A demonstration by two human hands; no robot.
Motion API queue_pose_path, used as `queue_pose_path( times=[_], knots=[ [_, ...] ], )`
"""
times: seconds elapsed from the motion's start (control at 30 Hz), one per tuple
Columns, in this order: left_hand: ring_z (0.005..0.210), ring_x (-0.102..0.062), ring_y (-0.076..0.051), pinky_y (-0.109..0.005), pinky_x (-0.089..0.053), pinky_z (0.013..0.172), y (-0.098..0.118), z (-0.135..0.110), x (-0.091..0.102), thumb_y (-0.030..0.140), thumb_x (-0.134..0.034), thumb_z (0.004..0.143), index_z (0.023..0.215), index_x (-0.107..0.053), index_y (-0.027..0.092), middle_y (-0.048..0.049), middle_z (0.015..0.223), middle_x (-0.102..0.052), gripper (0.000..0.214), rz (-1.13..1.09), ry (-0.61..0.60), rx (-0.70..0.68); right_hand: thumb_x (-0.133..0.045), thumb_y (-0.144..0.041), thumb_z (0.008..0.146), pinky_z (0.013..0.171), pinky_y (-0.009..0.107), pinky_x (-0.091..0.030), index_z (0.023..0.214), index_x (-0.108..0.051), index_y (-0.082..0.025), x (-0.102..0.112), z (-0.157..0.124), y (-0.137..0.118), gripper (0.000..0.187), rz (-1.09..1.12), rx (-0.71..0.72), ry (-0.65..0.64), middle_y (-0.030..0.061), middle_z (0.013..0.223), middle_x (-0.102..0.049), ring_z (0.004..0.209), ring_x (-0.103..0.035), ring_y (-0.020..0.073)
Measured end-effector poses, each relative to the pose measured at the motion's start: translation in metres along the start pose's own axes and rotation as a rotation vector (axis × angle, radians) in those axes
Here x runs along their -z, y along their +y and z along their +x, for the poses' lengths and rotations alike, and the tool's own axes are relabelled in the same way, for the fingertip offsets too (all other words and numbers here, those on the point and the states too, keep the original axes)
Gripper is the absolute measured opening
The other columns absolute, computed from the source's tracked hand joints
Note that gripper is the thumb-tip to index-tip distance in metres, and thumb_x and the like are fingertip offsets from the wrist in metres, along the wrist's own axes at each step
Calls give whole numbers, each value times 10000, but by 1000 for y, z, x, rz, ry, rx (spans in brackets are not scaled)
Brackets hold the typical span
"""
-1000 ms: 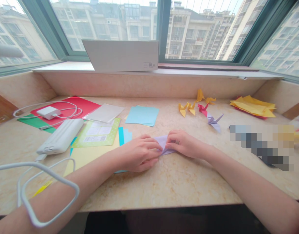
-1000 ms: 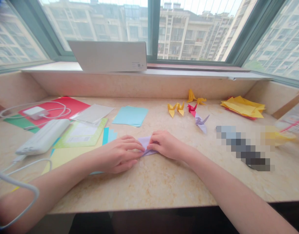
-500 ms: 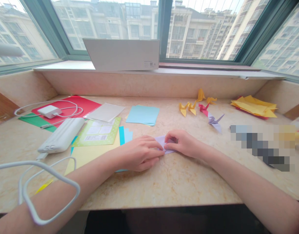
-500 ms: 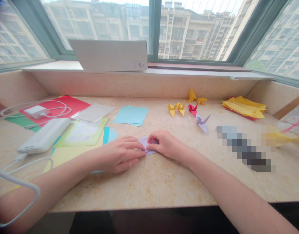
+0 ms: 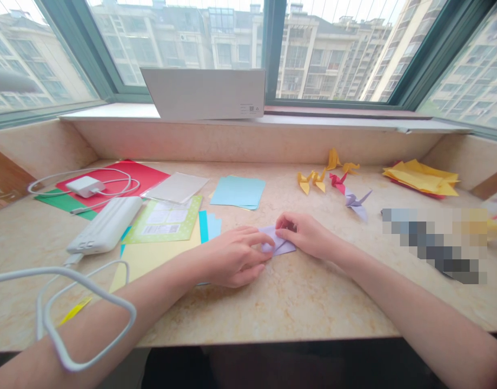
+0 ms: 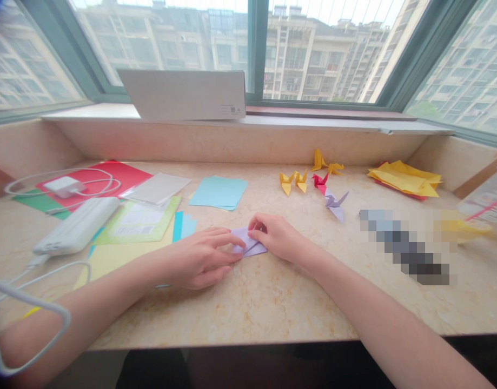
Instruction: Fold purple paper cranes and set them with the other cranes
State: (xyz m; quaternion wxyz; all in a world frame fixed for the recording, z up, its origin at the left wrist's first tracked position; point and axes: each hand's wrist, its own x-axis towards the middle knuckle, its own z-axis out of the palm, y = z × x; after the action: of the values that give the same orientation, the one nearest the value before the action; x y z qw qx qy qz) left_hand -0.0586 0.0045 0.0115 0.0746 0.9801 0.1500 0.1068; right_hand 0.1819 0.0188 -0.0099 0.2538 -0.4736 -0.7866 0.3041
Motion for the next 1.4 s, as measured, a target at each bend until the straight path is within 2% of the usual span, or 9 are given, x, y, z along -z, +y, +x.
queue_pose_path(
  times=[0.23,0.4,0.53,0.7,0.83,0.97,1.07,1.27,1.4],
  knots=[
    [1042,-632,-268,-468,-430,1004,1,2,-1,159,-521,876,1058,-707,199,-71,1221,-709,263,-44,40,-46,-670,-220,834,635,275,-418,933,-646,-181,-8,2,6,109,-70,4,84,5,799,-636,689,-559,148],
    [1078,-623,-283,-468,-411,1013,1,3,0,175,-513,885,1099,-692,189,-69,1262,-692,279,-15,0,-39,-623,-161,841,638,275,-430,823,-639,-177,-2,4,14,29,-35,11,81,-2,751,-647,686,-568,149],
    [1101,-616,-286,-475,-403,1028,0,2,-1,178,-515,887,1123,-685,187,-65,1287,-678,291,-5,-11,-43,-528,-87,869,761,309,-485,896,-718,-180,14,0,19,214,-55,163,92,49,909,-702,837,-634,174],
    [1082,-625,-276,-460,-424,1009,-1,1,-2,177,-529,884,1112,-690,190,-72,1262,-691,279,-23,8,-47,-477,6,843,874,355,-488,1044,-775,-276,25,-8,19,457,-223,355,-33,61,1061,-681,958,-627,188],
    [1064,-631,-270,-446,-437,982,-3,0,-4,189,-534,884,1135,-687,194,-78,1244,-699,294,-41,34,-42,-555,-64,886,947,415,-458,1053,-778,-329,25,-13,14,385,-381,344,-151,59,1148,-663,1023,-617,215],
    [1038,-639,-255,-421,-446,944,-4,-1,-6,199,-538,890,1138,-686,213,-73,1217,-712,289,-39,61,-42,-583,-156,927,1010,488,-410,1035,-783,-334,24,-16,8,289,-448,339,-141,65,1211,-668,1141,-588,268],
    [1049,-643,-248,-422,-417,963,-5,-1,-5,237,-549,907,1129,-683,220,-71,1200,-718,259,-19,73,-40,-591,-140,914,1037,500,-380,1061,-773,-320,23,-19,2,295,-490,359,-120,65,1276,-658,1198,-560,282],
    [1117,-605,-260,-452,-369,1016,-11,-4,-2,322,-508,972,1064,-698,239,-54,1215,-706,226,108,64,12,-550,-70,872,921,425,-408,968,-774,-240,25,-25,-15,297,-595,397,-146,76,932,-709,931,-624,233],
    [1195,-554,-306,-504,-367,1032,-17,-6,-6,362,-506,984,1088,-703,222,-100,1325,-637,263,229,105,121,-589,-155,881,823,391,-401,881,-757,-213,19,-27,-23,178,-620,442,-163,74,830,-661,820,-592,223]
  ],
)
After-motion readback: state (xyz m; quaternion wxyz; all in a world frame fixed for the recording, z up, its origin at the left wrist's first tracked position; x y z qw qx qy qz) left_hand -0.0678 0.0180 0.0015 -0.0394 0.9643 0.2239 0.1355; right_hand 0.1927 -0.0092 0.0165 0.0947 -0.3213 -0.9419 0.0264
